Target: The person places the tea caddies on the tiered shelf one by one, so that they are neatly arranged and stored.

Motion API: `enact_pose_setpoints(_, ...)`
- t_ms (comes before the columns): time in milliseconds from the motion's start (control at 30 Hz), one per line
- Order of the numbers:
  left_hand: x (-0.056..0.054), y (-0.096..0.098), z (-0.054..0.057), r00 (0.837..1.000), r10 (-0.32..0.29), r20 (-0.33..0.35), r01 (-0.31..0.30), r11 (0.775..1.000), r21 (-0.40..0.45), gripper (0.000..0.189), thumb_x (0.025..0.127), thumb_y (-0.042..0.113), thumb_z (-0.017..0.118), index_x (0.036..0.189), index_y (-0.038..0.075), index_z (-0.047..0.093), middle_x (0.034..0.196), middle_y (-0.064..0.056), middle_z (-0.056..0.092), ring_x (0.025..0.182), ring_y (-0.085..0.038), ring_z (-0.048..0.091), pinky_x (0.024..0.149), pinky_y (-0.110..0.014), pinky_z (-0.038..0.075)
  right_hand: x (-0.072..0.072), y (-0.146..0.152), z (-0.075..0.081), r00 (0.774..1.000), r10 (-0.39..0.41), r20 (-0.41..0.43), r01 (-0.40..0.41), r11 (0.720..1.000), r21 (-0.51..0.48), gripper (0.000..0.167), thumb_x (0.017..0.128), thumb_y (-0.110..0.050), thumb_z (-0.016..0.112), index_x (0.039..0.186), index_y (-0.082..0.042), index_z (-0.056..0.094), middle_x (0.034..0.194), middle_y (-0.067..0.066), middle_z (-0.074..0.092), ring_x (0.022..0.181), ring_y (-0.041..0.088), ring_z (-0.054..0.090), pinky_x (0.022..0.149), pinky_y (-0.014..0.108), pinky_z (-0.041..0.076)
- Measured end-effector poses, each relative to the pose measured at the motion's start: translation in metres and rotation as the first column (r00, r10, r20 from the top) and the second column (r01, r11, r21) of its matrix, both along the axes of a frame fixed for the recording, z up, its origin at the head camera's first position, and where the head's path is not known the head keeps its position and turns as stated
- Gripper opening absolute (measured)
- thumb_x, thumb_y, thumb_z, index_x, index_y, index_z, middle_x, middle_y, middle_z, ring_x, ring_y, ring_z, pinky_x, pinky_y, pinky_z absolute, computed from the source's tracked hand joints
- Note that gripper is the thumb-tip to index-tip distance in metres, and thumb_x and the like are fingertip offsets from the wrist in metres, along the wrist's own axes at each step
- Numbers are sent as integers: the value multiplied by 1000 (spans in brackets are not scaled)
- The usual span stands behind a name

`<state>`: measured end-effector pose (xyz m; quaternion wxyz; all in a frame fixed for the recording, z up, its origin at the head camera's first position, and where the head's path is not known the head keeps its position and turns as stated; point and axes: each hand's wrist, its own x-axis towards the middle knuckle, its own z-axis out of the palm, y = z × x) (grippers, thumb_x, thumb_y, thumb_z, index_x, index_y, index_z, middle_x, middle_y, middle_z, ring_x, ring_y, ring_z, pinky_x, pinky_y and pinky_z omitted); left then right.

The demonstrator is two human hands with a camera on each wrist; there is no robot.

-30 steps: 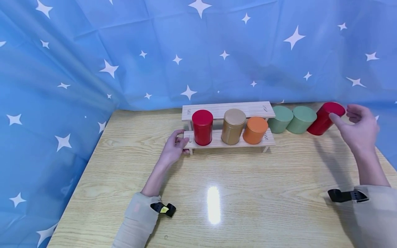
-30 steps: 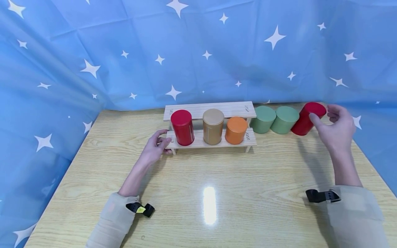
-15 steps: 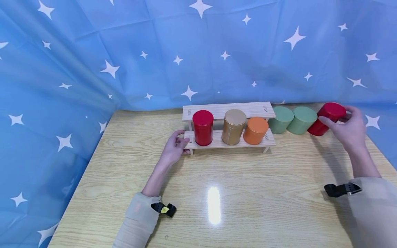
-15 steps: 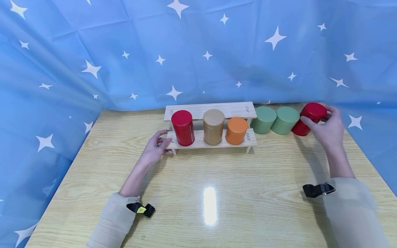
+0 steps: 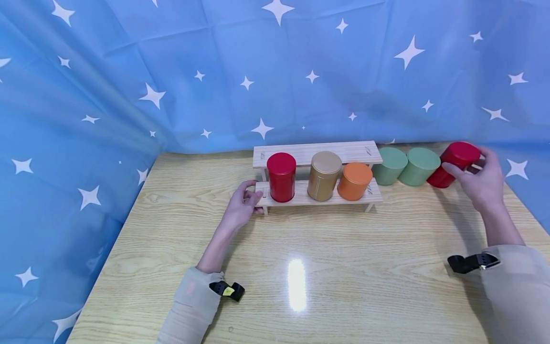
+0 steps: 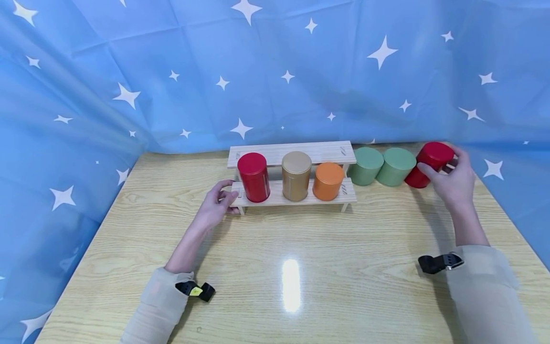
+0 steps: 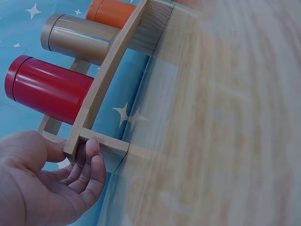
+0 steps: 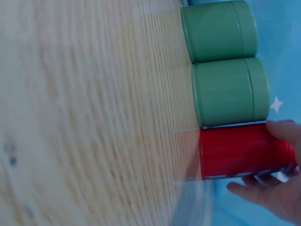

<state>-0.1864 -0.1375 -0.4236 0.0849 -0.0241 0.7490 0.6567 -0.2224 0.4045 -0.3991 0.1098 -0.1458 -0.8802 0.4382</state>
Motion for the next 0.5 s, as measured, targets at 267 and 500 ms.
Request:
enact_pose_setpoints(267, 1, 1, 1, 1000, 6, 6, -6, 1000, 9, 45, 106, 11, 55, 148, 4, 42, 98, -13, 54, 71, -19, 64, 75, -34, 63, 2, -3, 2, 999, -8, -36, 8, 1000, -15, 80, 93, -33, 72, 159, -23, 28, 133, -5, 43, 115, 15, 47, 69, 0, 44)
enact_pose_setpoints(500, 1, 0, 2, 1000, -1, 3, 1, 1000, 12, 45, 106, 11, 55, 148, 5, 42, 98, -13, 53, 73, -19, 63, 75, -34, 63, 9, -9, 16, 997, -24, -74, 22, 999, -36, 79, 95, -30, 72, 159, -31, 27, 142, -6, 41, 123, 13, 46, 71, -2, 41)
